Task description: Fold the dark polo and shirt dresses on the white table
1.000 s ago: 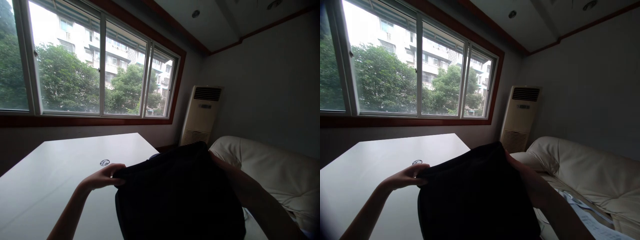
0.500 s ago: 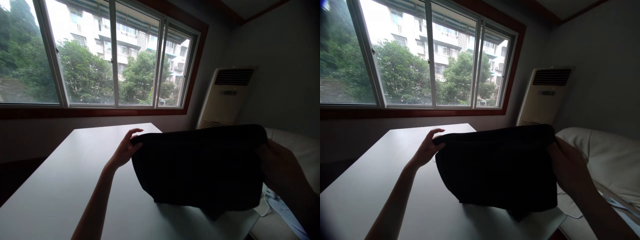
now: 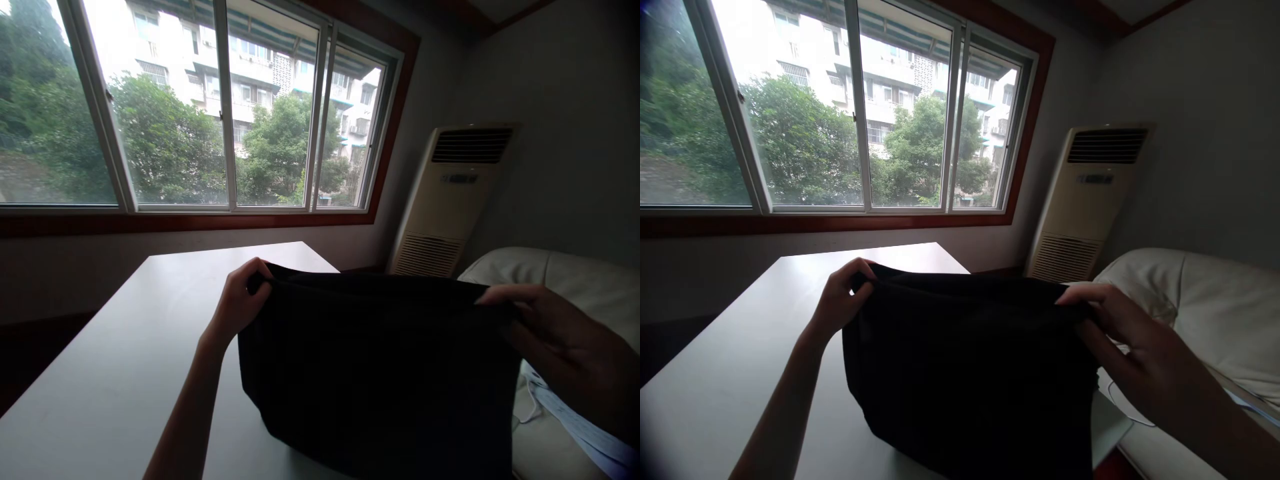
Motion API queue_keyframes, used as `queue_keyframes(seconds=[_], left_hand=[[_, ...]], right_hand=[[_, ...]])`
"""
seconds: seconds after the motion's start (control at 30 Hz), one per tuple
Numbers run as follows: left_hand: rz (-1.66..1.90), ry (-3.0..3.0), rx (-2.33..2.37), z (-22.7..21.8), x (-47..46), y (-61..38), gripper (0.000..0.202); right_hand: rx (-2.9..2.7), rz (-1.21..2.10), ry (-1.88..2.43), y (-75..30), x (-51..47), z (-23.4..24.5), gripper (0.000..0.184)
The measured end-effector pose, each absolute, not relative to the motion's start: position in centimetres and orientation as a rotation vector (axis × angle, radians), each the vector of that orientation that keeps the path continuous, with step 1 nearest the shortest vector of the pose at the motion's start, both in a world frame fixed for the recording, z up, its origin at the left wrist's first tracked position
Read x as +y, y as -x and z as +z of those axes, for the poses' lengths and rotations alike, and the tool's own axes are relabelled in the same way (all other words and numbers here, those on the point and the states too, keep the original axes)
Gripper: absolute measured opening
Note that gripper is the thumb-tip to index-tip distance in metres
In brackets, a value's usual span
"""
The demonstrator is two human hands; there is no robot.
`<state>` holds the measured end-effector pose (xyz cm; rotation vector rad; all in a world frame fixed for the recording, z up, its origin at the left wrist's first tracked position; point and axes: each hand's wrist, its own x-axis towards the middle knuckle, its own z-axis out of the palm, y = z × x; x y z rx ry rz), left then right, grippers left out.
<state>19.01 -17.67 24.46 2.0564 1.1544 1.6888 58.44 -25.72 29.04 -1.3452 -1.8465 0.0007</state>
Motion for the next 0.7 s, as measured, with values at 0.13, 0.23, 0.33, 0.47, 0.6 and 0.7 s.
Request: queue_keyframes(seconds=[0.13,0.23,0.33,0.47,0.6,0.7], left_hand=[[1.733,-1.885,1.064,23.9,-16.7,-18.7,0.009],[1.729,-1.789,1.037,23.6,-16.5,-18.3,0.008],[1.728,-1.741,1.033,23.5,-16.4,-18.0,0.008],[1.776,-1.788,1.030,24.2,-17.0,-18.3,0.007],[1.882,-1.948,1.202,25.3,-18.2,-19.0,0.009],[1.909,-2.014,1.389,25.5,-18.8,-19.3,0.012]], right_hand=[[-1.840,0.080,1.394,-57.5,-25.8,29.3,0.034],[-1.821,0.181,1.388,-57.6,-25.7,29.0,0.033],[-1.802,0.339,1.331,-58.3,-25.5,28.3,0.030],[-1.702,0.471,1.251,-59.2,-25.8,27.8,0.025],[-1.583,0.594,1.238,-59.0,-27.1,26.9,0.025],[-1.494,0.688,1.244,-58.5,-28.2,25.4,0.028]])
